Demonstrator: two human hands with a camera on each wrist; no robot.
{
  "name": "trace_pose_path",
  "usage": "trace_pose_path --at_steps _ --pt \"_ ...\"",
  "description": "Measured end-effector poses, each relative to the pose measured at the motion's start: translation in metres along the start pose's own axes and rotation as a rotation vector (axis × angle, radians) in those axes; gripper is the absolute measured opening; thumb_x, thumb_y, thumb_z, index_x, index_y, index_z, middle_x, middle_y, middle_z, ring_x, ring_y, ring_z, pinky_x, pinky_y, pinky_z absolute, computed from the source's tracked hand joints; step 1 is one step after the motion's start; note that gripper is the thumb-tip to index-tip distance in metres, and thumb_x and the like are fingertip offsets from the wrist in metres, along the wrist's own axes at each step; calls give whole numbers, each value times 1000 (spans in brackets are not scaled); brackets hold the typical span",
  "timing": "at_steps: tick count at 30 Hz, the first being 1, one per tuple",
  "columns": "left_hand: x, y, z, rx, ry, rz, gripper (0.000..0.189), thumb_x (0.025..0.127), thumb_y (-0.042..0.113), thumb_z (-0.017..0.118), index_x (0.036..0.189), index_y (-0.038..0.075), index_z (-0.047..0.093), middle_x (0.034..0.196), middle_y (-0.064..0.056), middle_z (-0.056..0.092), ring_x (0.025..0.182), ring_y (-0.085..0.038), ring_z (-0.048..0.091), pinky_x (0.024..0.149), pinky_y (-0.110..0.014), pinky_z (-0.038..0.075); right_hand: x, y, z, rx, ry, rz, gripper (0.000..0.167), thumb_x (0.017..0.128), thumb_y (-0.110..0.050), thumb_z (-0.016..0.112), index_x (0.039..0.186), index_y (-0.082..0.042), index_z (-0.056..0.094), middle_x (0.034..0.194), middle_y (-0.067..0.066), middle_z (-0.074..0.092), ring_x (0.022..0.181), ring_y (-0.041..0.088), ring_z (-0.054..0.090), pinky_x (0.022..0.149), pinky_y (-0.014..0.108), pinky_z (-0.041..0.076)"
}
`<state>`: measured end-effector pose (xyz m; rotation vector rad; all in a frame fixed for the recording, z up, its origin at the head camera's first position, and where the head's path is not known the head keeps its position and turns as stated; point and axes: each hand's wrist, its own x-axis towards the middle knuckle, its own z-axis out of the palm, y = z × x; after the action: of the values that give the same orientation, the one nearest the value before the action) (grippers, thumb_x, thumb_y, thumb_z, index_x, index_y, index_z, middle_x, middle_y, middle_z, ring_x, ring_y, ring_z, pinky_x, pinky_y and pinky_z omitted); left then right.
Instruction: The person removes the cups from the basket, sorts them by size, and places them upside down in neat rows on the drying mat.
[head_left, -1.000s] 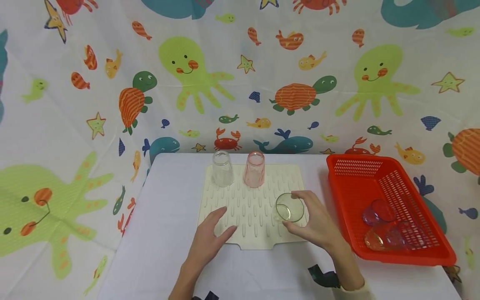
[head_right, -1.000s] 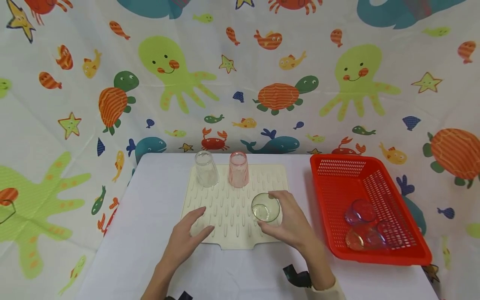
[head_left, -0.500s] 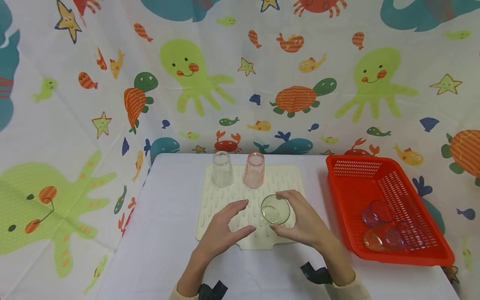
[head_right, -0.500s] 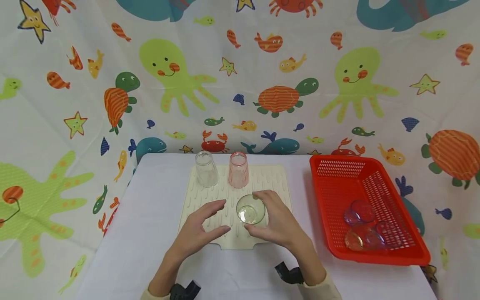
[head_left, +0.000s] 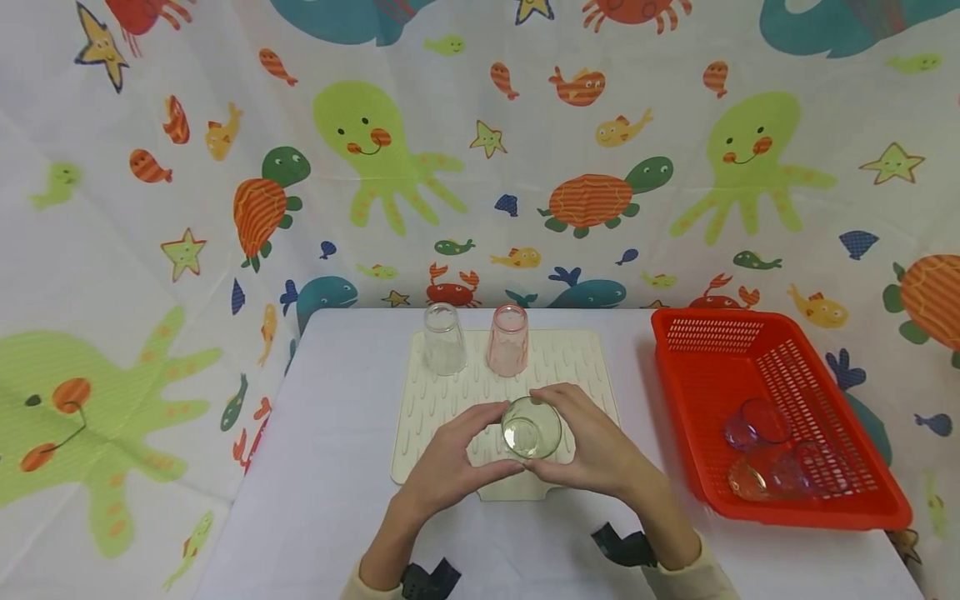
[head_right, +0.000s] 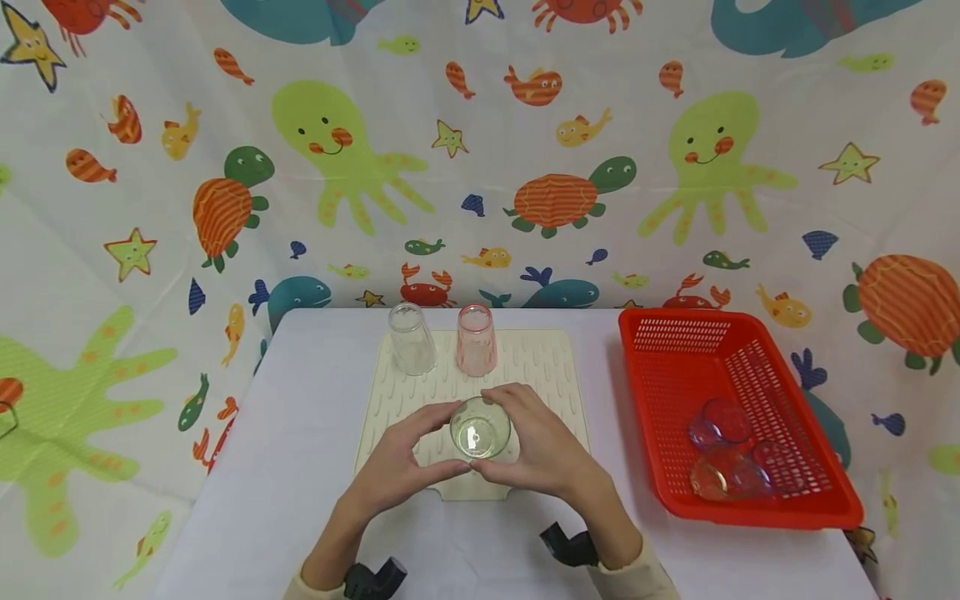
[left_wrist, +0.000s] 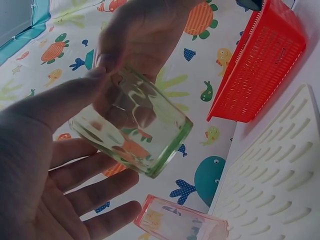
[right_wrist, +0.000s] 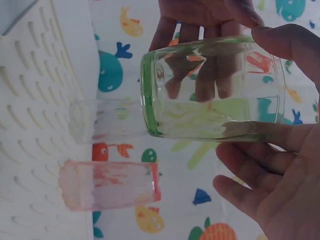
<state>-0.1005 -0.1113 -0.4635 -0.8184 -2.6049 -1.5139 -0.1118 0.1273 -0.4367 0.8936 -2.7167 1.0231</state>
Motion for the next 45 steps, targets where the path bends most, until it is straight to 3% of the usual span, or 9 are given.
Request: trace_pose_path --at_steps 11,22,25,31,40,45 --pt "0 1 -3 15 -11 1 74 79 47 83 143 22 55 140 9 61 126 -15 62 101 -35 59 -2 1 -3 39 -22 -9 85 69 -47 91 140 -18 55 135 -4 60 122 13 58 99 43 60" --pt "1 3 -5 -19 -30 9 79 75 45 87 142 19 56 132 3 66 116 -10 64 97 -31 59 -2 8 -2 114 12 -110 93 64 -56 89 139 -14 57 124 -3 68 112 13 64 93 43 62" --pt "1 4 -6 -32 -35 21 77 74 45 88 141 23 56 129 4 66 112 -14 65 95 -32 60 -2 9 -3 138 8 -128 96 60 -53 91 139 -13 57 124 -3 68 112 14 64 93 43 62" --pt "3 5 -7 -35 -37 88 75 75 43 88 140 23 56 125 8 63 108 -21 66 93 -29 60 0 8 -3 200 12 -160 104 47 -31 100 139 -10 56 121 1 69 110 17 65 95 38 62" --pt "3 8 -2 -25 68 174 69 72 39 89 132 23 60 121 7 60 103 -12 60 84 -27 60 -2 9 1 301 4 -173 104 51 -32 98 143 -11 53 123 2 69 112 18 65 98 40 60" --pt "4 11 -2 -30 140 204 67 71 37 88 130 20 61 120 3 58 104 -10 59 81 -26 60 -3 8 11 339 -29 -126 91 62 -32 96 140 -13 54 123 0 69 111 15 63 96 35 59"
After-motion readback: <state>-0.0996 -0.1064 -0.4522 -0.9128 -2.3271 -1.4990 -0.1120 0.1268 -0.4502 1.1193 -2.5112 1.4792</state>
